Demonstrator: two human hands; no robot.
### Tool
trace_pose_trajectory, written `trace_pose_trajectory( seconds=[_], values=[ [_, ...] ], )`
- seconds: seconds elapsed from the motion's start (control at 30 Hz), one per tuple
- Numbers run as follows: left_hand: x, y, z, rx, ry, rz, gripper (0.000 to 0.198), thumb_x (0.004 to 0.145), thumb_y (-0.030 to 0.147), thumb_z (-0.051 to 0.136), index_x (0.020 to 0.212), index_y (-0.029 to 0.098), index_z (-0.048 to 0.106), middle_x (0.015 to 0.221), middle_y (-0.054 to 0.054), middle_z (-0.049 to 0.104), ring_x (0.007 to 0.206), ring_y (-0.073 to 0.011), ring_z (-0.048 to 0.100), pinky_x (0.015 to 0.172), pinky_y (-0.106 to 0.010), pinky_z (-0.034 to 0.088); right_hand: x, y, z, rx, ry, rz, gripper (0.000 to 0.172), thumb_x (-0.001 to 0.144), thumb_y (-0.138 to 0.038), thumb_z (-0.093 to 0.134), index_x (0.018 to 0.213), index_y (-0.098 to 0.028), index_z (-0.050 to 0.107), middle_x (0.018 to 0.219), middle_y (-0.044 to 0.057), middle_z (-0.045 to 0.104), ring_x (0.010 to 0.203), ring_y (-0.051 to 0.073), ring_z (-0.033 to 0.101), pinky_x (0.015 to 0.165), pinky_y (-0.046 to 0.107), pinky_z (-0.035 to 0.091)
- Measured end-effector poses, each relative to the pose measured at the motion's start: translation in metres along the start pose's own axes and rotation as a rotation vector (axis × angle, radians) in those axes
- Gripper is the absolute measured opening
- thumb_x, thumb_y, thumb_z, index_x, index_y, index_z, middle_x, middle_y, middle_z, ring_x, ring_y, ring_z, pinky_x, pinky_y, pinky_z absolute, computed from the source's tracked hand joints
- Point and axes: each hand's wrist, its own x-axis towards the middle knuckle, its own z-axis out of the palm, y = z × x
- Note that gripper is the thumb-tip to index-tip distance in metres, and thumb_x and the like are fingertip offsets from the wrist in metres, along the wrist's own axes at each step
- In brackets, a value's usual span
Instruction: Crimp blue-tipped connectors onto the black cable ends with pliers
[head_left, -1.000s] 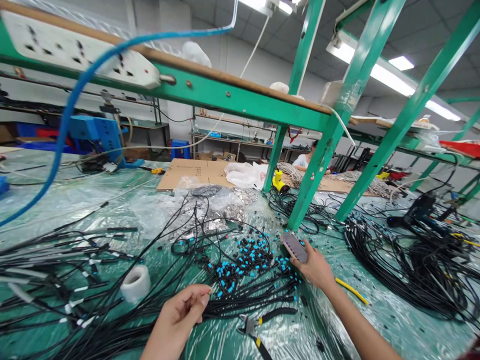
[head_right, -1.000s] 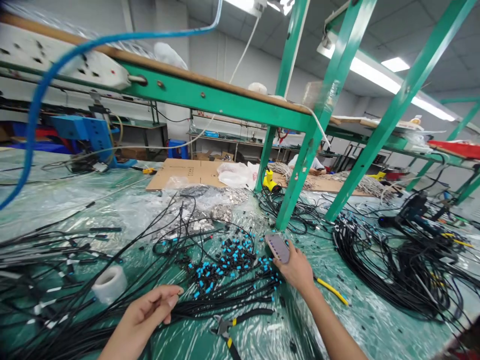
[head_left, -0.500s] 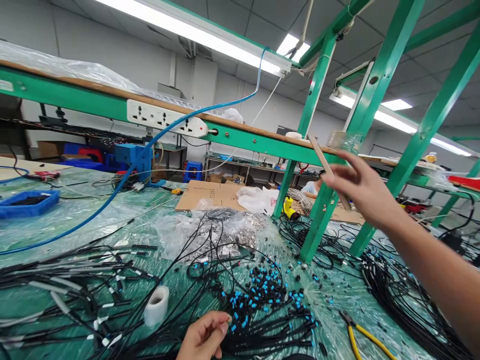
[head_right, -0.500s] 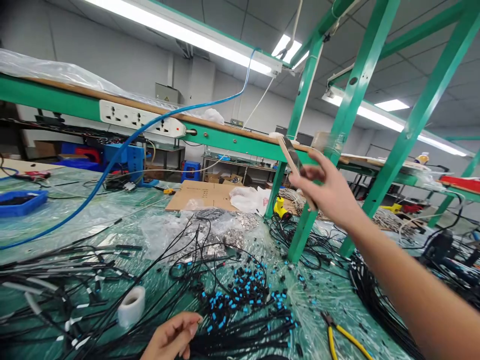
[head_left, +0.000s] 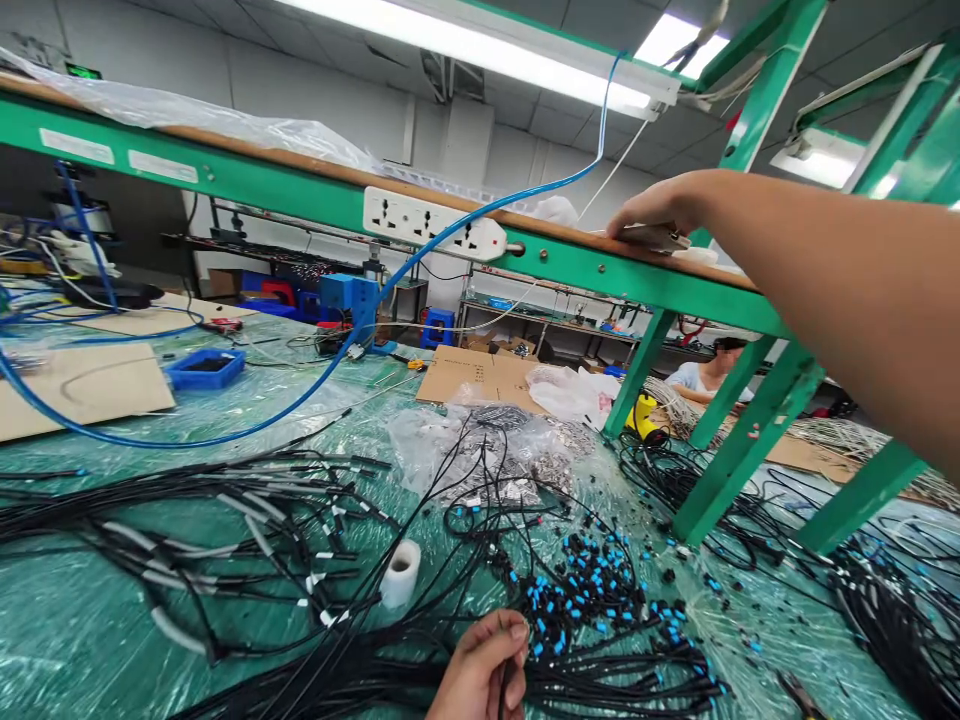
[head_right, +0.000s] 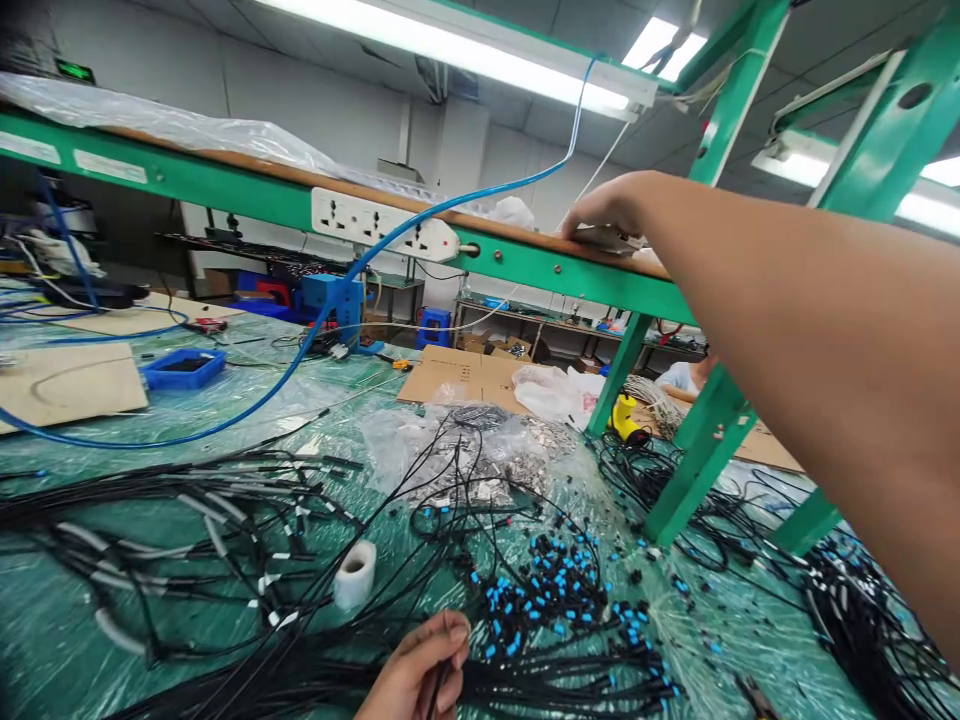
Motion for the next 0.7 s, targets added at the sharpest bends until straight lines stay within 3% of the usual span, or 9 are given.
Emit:
trace_pose_trajectory(
  seconds=[0.1,0.17,0.27,0.33,0.43,0.5,0.57,0.63,0.7],
  values=[
    [-0.004,0.002,0.003,-0.016,0.000,0.004,0.043,0.053,0.045,0.087,0.068,0.018,0.056,0.059,0.006,0.050,0.036,-0.0039,0.033,0.030,-0.018,0.031,0.006,-0.004,0.011,-0.080,-0.207,0.175,0.069,0.101,-0.029,-0.004,0.120,0.004,0.054,0.125,0.009,0.050,0.103,0.015,0.060,0.087,0.034,0.045],
    [-0.008,0.006,0.006,-0.020,0.007,0.028,0.043,0.054,0.045,0.086,0.068,0.018,0.056,0.059,0.006,0.049,0.038,-0.0045,0.033,0.031,-0.018,0.033,0.009,-0.005,0.015,-0.114,-0.249,0.221,0.073,0.099,-0.028,-0.008,0.121,0.001,0.055,0.124,0.007,0.050,0.106,0.016,0.059,0.091,0.036,0.043],
    [-0.015,0.013,0.012,-0.032,0.029,0.076,0.039,0.059,0.042,0.085,0.067,0.017,0.056,0.058,0.006,0.045,0.041,-0.0051,0.033,0.034,-0.018,0.034,0.002,-0.002,0.014,-0.123,-0.165,0.165,0.072,0.098,-0.034,-0.001,0.116,0.007,0.056,0.128,0.012,0.049,0.118,0.023,0.052,0.090,0.039,0.039],
    [-0.019,0.017,0.016,-0.034,0.049,0.103,0.038,0.061,0.040,0.084,0.065,0.017,0.055,0.059,0.006,0.045,0.044,-0.0057,0.035,0.036,-0.018,0.035,-0.021,0.005,0.011,-0.089,-0.058,0.054,0.084,0.086,-0.045,0.006,0.102,0.018,0.058,0.137,0.020,0.043,0.128,0.037,0.037,0.079,0.038,0.037],
    [-0.023,0.017,0.021,-0.013,0.084,0.164,0.031,0.066,0.039,0.083,0.074,0.016,0.064,0.062,0.004,0.049,0.050,-0.0073,0.042,0.044,-0.020,0.038,-0.101,0.024,0.014,0.006,0.070,-0.121,0.082,0.080,-0.056,0.015,0.090,0.007,0.068,0.146,0.015,0.039,0.125,0.038,0.041,0.077,0.039,0.037],
    [-0.025,0.015,0.022,0.003,0.110,0.195,0.033,0.066,0.038,0.083,0.086,0.015,0.071,0.067,0.002,0.053,0.057,-0.0088,0.048,0.051,-0.021,0.042,-0.182,0.041,0.030,0.119,0.223,-0.343,0.053,0.087,-0.049,0.042,0.111,-0.009,0.067,0.136,0.007,0.054,0.123,0.028,0.049,0.093,0.038,0.036],
    [-0.026,0.011,0.023,0.024,0.113,0.196,0.039,0.065,0.036,0.085,0.096,0.016,0.073,0.075,-0.001,0.059,0.063,-0.0106,0.052,0.059,-0.024,0.045,-0.269,0.060,0.057,0.224,0.077,-0.373,0.038,0.087,-0.034,0.059,0.122,-0.021,0.060,0.126,0.005,0.061,0.115,0.022,0.055,0.100,0.041,0.039],
    [-0.027,0.007,0.024,0.064,0.094,0.186,0.040,0.066,0.034,0.085,0.099,0.016,0.073,0.080,-0.003,0.062,0.067,-0.0116,0.054,0.065,-0.025,0.046,-0.348,0.082,0.090,0.283,-0.135,-0.319,0.031,0.087,-0.031,0.062,0.117,-0.026,0.062,0.108,0.005,0.069,0.097,0.020,0.064,0.085,0.038,0.052],
    [-0.028,0.003,0.026,0.119,0.080,0.182,0.038,0.068,0.031,0.083,0.102,0.017,0.072,0.079,-0.002,0.063,0.067,-0.0113,0.055,0.067,-0.024,0.045,-0.406,0.103,0.117,0.503,-0.392,-0.065,0.027,0.091,-0.033,0.059,0.117,-0.029,0.061,0.109,0.004,0.068,0.096,0.019,0.064,0.084,0.037,0.053]
  ],
)
